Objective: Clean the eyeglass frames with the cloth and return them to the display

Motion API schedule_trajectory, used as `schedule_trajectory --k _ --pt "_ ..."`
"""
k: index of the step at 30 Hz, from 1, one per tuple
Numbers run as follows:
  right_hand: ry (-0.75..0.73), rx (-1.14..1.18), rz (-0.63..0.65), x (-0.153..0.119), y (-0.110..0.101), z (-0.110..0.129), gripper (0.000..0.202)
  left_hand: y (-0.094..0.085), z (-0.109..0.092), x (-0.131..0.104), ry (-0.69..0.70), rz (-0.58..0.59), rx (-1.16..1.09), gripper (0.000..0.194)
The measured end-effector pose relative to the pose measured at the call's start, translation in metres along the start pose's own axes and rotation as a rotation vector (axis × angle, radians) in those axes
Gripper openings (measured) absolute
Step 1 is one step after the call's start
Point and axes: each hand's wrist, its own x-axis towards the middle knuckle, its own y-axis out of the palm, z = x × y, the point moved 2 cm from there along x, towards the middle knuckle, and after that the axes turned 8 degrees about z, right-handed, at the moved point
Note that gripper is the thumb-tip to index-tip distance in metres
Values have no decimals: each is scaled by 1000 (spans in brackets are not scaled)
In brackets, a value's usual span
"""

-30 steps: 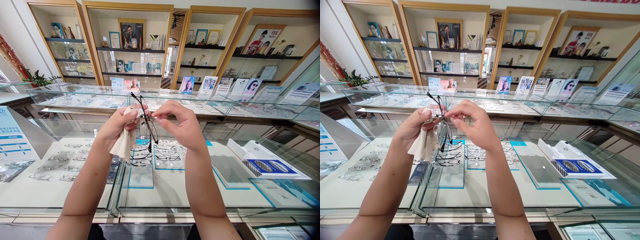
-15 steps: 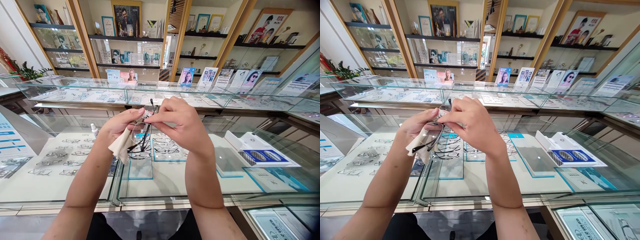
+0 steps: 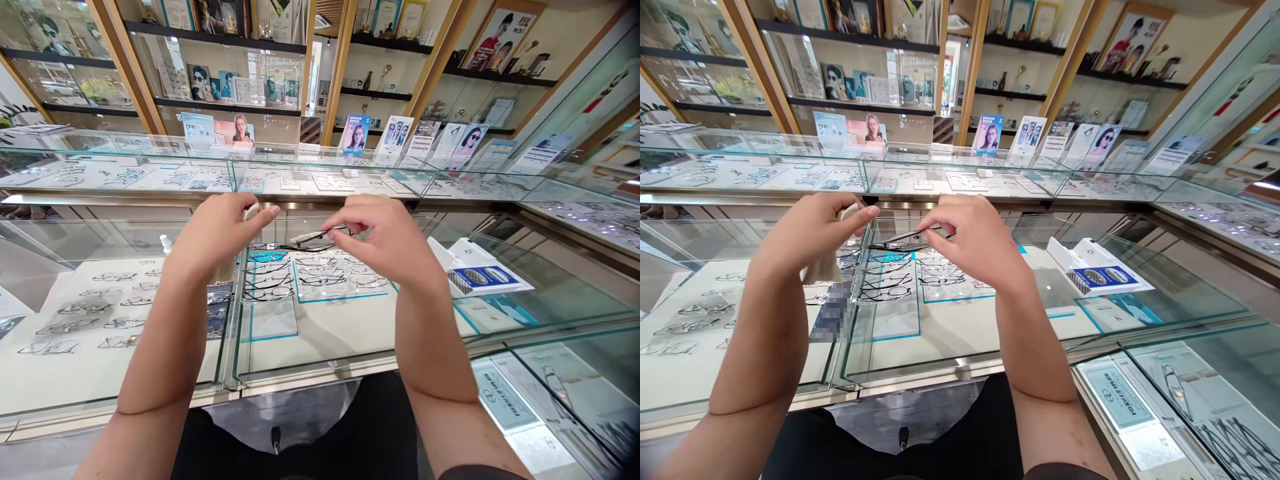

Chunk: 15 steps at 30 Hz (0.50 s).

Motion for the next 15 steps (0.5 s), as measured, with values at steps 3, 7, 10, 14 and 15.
schedule_trajectory --k 3,7,10,14,15 --pt "124 -98 220 -15 14 -12 17 -7 -12 -8 -31 54 168 48" --pt "276 -168 512 -42 45 -36 23 -11 -25 -14 -136 153 311 48" --pt "369 -133 648 -62 70 -55 21 -11 -27 -14 -121 167 324 47" --pt "467 -98 667 -79 93 -71 21 -9 -22 -13 -85 167 318 48" --pt "481 -96 665 -81 97 -74 22 -9 -21 -13 -79 168 316 49"
